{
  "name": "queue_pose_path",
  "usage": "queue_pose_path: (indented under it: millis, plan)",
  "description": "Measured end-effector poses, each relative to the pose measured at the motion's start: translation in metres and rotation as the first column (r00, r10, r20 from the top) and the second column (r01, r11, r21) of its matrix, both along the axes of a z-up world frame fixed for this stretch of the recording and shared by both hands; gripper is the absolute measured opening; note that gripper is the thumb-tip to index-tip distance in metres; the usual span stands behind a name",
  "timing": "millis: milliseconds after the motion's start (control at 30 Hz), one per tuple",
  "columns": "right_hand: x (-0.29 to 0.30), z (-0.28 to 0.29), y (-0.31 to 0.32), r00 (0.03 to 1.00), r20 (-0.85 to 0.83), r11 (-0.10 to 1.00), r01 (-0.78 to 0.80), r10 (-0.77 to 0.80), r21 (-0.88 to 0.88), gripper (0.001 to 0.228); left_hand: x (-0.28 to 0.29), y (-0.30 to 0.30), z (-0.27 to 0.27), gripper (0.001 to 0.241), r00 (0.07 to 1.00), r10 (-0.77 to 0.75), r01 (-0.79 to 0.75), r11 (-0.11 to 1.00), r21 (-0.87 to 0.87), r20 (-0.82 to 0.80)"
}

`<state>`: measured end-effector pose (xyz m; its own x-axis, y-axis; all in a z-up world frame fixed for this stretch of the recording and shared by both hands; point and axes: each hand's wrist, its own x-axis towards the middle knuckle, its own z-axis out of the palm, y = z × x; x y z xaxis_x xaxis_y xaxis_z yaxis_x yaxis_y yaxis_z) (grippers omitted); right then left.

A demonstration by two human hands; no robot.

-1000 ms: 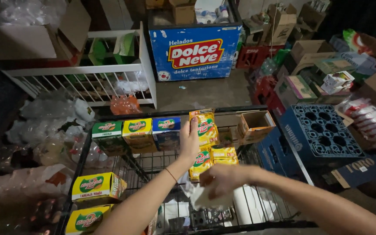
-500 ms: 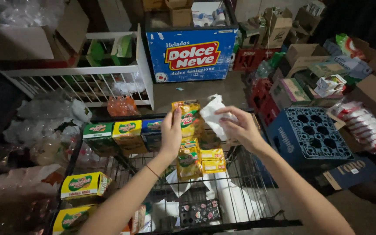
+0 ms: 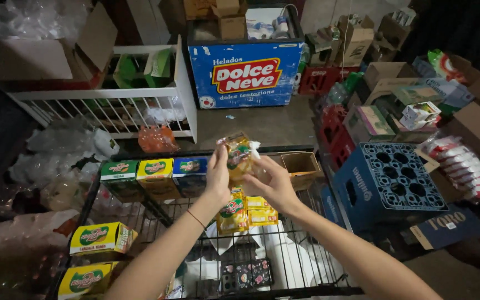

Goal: Cleaning individual product packets with a cloth and organizing them into a wire basket in a storage area.

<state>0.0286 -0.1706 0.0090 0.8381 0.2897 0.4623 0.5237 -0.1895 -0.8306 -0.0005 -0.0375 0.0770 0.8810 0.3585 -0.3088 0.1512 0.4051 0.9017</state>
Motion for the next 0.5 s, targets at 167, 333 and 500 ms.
queue_pose_path:
  millis: [167,333,500]
  plan:
    - [0.011,-0.007,-0.007,0.984,0.14,0.993,0.116,-0.114,-0.01,0.019,0.008,-0.005,-0.021,0.068,0.993,-0.112,0.106,0.98,0.167,0.029]
    - [0.018,0.013,-0.013,0.888,0.411,0.955,0.274,-0.206,-0.114,0.022,0.012,0.007,-0.033,0.103,0.9,-0.409,0.427,0.898,0.111,-0.151]
    - [0.012,0.005,-0.001,0.719,0.692,0.81,0.365,0.067,-0.458,0.01,0.024,0.004,-0.067,0.028,0.866,-0.316,0.427,0.87,-0.245,0.388]
